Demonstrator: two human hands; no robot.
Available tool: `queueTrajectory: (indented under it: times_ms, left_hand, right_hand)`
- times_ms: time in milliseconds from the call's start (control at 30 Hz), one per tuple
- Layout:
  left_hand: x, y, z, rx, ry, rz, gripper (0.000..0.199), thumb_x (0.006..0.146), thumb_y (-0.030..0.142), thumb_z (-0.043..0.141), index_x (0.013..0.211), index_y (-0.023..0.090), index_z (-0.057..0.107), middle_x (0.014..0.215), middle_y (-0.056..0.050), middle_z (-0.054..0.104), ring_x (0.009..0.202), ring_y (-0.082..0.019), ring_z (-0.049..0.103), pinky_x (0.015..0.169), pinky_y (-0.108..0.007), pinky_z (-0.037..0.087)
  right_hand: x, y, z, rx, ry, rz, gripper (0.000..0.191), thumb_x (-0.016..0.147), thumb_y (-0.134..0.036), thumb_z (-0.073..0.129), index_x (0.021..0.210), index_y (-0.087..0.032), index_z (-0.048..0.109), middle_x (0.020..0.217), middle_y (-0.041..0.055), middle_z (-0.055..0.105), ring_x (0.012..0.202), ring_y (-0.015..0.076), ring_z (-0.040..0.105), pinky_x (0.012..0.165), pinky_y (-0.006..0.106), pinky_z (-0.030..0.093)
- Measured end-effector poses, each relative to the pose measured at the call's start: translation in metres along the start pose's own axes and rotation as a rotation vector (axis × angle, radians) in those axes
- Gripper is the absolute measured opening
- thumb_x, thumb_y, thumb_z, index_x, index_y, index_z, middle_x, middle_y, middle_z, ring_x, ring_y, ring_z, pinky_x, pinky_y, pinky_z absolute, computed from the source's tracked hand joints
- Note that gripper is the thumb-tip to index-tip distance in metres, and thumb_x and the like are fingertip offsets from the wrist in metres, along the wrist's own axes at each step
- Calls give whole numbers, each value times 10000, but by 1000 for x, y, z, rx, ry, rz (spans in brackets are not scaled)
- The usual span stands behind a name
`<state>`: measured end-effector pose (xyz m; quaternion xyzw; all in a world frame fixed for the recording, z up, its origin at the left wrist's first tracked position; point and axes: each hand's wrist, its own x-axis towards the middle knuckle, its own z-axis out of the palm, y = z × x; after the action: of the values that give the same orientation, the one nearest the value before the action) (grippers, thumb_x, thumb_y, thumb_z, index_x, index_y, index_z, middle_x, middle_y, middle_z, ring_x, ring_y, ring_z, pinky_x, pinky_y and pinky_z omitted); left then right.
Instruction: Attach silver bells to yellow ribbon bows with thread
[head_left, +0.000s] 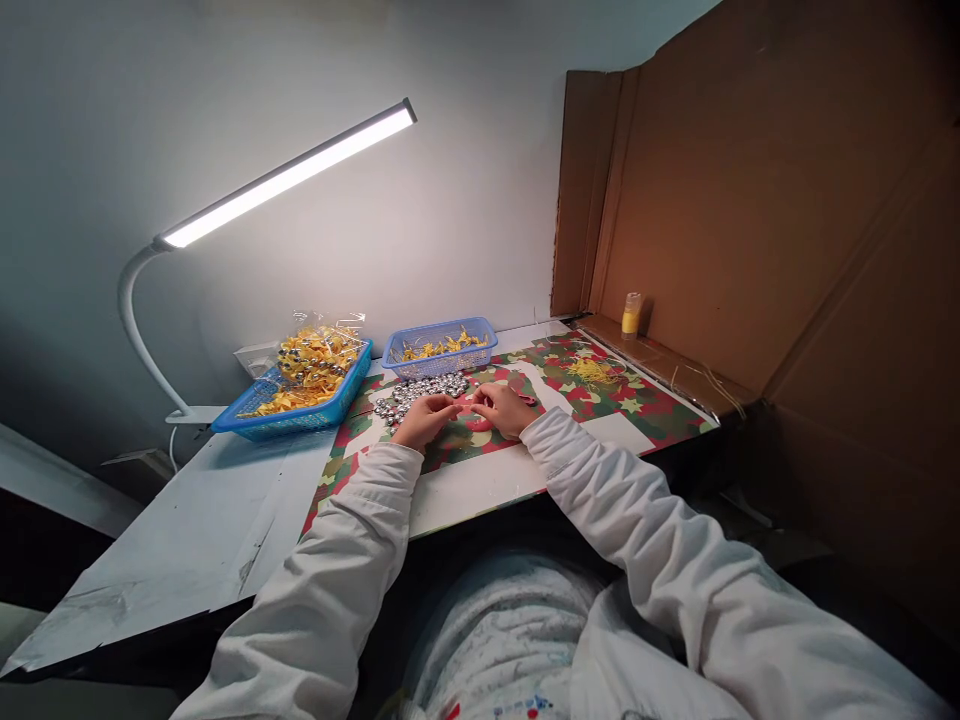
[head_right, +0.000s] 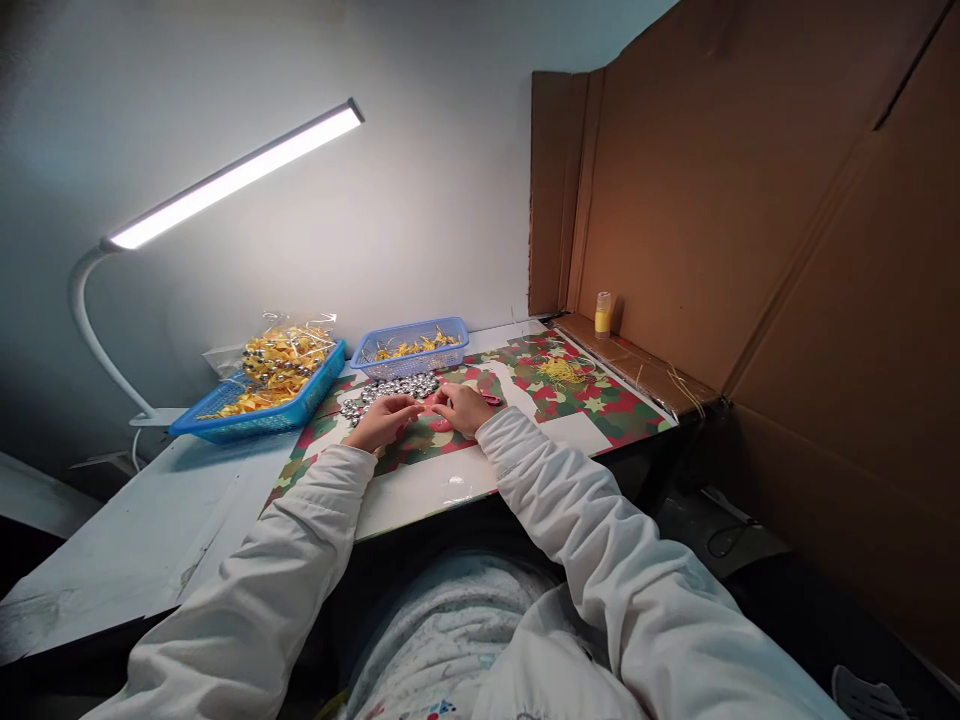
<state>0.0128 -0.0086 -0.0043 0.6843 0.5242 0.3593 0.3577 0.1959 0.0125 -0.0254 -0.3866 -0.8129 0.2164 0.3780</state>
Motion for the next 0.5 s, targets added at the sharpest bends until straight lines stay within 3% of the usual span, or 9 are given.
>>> queueTrajectory:
  times_ms: [200,333,500]
  left_hand:
    - [1,0,-2,22,41,59,271,644,424,616,624,155,615,532,12,552,440,-92,423,426,-217,322]
    - [0,0,-1,31,59,55,260,650,414,613,607,158,602,509,25,529,421,-86,405,421,-215,313]
    - [0,-1,-1,32,52,39,262,646,417,623,627,156,607,499,36,509,416,-79,387,406,-207,299]
  right_hand:
    - [-3,-6,-3,-53,-81,72,57,794,-178,622,751,-144,607,770,17,627,683,113,510,663,243,341]
    - [-6,-12,-6,-73,-169,115,53,758,-158,640,716,-145,612,719,8,630,659,108,511,653,240,334]
    - [-6,-13,-9,-44,-138,159,42,706,-174,625,671,-153,615,708,7,632,667,120,521,619,236,342]
